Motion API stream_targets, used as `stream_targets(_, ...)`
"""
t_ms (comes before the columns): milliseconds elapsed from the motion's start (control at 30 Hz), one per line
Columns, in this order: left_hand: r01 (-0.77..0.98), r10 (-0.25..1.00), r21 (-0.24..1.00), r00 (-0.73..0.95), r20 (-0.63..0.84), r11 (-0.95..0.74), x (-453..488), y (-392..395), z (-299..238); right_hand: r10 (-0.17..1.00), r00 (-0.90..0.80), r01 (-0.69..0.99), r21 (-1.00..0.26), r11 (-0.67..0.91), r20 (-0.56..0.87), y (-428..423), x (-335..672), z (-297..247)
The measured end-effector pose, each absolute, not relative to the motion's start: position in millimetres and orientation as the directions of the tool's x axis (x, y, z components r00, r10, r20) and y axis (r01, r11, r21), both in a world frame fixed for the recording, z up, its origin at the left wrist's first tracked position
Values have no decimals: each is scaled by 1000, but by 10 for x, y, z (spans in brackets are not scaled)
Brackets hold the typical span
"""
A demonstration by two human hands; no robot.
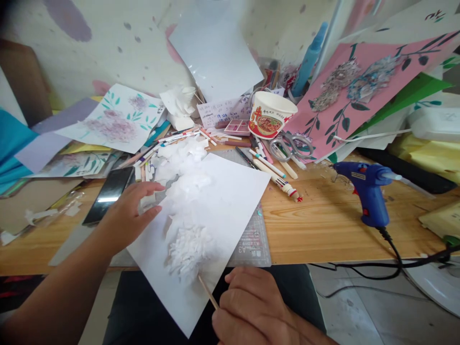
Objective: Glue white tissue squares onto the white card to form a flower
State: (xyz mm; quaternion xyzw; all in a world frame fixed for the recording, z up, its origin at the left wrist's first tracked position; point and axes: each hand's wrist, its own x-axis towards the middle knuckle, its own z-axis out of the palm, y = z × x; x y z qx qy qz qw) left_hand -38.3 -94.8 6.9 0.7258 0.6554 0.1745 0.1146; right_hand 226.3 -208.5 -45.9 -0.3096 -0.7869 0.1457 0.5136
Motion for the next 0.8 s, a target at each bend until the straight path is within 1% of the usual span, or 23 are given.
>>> stream_targets(67, 901, 962, 337, 251, 108, -273, -400, -999, 72, 642, -277, 345, -550, 761, 715, -2086, 2262, -459)
stream_targets(133, 866, 905, 266, 412, 103, -424, -400, -1046, 81, 639, -286, 344, -545, 764, 714, -2085, 2267, -457)
stream_targets(200, 846, 875, 226, 469, 119, -484, -387, -1058, 96, 628, -305, 333, -538, 775, 716, -2078, 2275, -453)
stream_targets(267, 850, 888, 257, 433, 155, -459, -367, -1035, 130, 628, -316, 331, -538, 776, 712, -2070, 2282, -444)
stream_targets(367, 858, 931, 361, 339, 135, -365, -329, -979, 216, 638, -320, 339, -544, 768, 701, -2067, 2285, -436)
stream_targets(500, 885, 963, 382, 256, 82, -268, -301, -929, 283, 633, -302, 362, -529, 768, 713, -2071, 2283, -447)
stream_targets(567, 890, 977, 407, 212, 33, -207, -310, -927, 279, 633, -308, 373, -521, 767, 710, -2068, 2284, -453)
stream_targets(633, 867, 982, 475, 185, -29, -149, -325, -957, 275, 631, -324, 364, -523, 771, 705, -2064, 2287, -451)
stream_targets(700, 814, 981, 570, 183, -70, -111, -331, -1032, 295, 621, -327, 348, -520, 780, 713, -2063, 2292, -437)
stream_targets(800, 719, 973, 685, 223, -62, -121, -272, -1223, 374, 614, -316, 351, -512, 784, 723, -2067, 2299, -409)
